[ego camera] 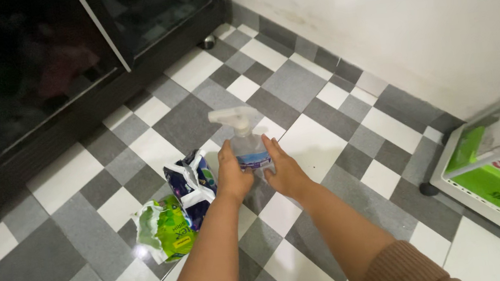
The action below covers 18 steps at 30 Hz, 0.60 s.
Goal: The person removes various items from a white plastic shelf one by one and places them on the floor. The items include a blue packet, a green packet, a clear spray bottle, a white spray bottle, a brown box, a black box, a white box, a purple pouch, a clear plastic container, a yellow box, a tablet box, a white box, and a green box.
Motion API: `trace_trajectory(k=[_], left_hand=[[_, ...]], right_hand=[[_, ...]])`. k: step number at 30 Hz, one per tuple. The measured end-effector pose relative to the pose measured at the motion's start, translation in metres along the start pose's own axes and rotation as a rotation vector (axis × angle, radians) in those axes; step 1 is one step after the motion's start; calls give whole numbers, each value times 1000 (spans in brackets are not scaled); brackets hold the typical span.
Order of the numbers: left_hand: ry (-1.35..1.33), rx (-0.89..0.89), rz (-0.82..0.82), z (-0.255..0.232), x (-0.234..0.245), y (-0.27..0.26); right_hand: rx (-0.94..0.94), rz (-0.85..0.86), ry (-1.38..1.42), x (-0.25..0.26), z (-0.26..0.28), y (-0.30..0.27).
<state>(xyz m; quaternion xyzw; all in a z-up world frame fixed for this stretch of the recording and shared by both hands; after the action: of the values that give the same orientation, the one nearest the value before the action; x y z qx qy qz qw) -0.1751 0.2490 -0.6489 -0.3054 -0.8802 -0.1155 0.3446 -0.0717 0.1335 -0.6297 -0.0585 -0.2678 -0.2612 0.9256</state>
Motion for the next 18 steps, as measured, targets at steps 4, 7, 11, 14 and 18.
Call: trace_trajectory(k=[4,7,11,14,18], left_hand=[[-4,48,-10,16,-16,-1],[-16,53,-26,26,-25,-3],[-24,52,-21,34,-30,-6],[-29,56,15,32,-32,-7],[-34,62,39,32,-34,-12]], right_hand=[[-36,25,-25,-18,-21,5],[-38,71,8,-28,-34,8],[-80,115,40,-38,-47,5],[-106,145,13,-40,-48,7],[-165,161,-2,-41,-46,6]])
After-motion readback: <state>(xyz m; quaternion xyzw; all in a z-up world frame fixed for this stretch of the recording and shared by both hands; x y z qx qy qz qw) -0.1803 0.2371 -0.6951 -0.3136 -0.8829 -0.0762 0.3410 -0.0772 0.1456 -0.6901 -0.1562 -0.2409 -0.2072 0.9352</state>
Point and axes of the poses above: each hand's wrist, its own y-axis towards the middle knuckle, its own x-axis out of the back of the hand, z = x × y, the point moved 9 cm from there along y, towards the middle knuckle, and after that the axes turned 13 degrees about y, right-handed, at the moved point
